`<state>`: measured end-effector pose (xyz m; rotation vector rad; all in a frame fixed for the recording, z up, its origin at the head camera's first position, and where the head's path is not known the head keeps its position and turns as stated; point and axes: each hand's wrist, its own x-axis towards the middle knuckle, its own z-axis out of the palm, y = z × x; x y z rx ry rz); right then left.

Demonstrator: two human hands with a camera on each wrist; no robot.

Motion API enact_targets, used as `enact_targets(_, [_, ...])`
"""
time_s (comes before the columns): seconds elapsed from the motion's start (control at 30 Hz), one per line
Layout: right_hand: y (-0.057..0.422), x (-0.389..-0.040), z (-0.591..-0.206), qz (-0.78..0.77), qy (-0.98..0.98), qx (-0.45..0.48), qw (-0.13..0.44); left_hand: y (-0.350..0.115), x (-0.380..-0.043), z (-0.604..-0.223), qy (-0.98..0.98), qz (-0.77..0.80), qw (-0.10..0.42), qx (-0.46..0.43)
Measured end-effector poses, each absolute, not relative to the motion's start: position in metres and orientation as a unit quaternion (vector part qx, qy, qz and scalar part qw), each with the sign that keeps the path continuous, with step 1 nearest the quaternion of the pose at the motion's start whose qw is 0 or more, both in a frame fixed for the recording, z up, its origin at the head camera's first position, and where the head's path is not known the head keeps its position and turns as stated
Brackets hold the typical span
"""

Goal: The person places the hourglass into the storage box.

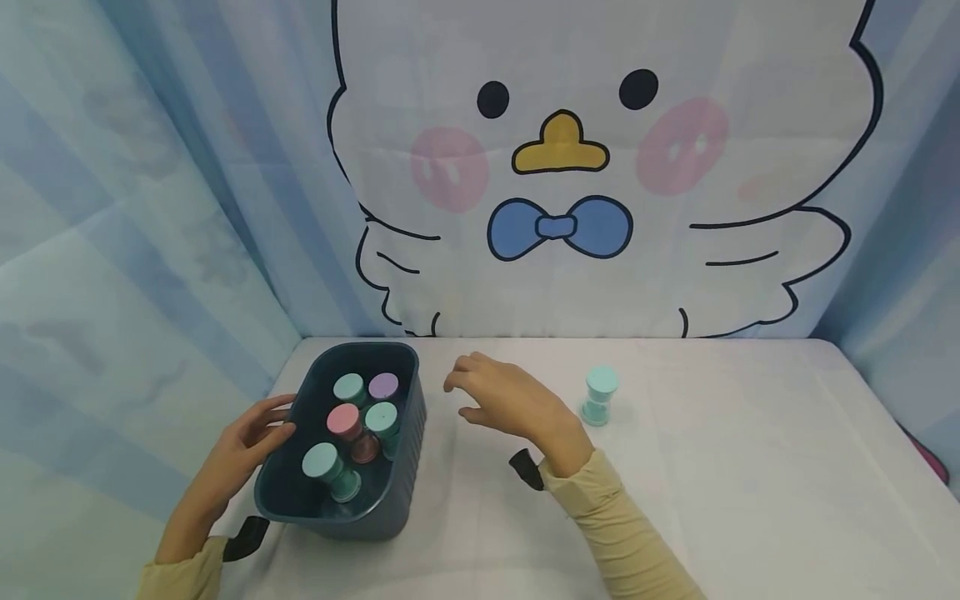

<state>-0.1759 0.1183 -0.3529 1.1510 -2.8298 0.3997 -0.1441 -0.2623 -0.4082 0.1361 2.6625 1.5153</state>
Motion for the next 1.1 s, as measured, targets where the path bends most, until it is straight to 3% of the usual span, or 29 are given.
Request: enact_targets(1.1, [0.177, -0.181, -0.369, 0.171, -0.929, 0.323, 0.057, -0.264, -0.143, -0.408, 0.866, 0.496, 0.038, 0.050])
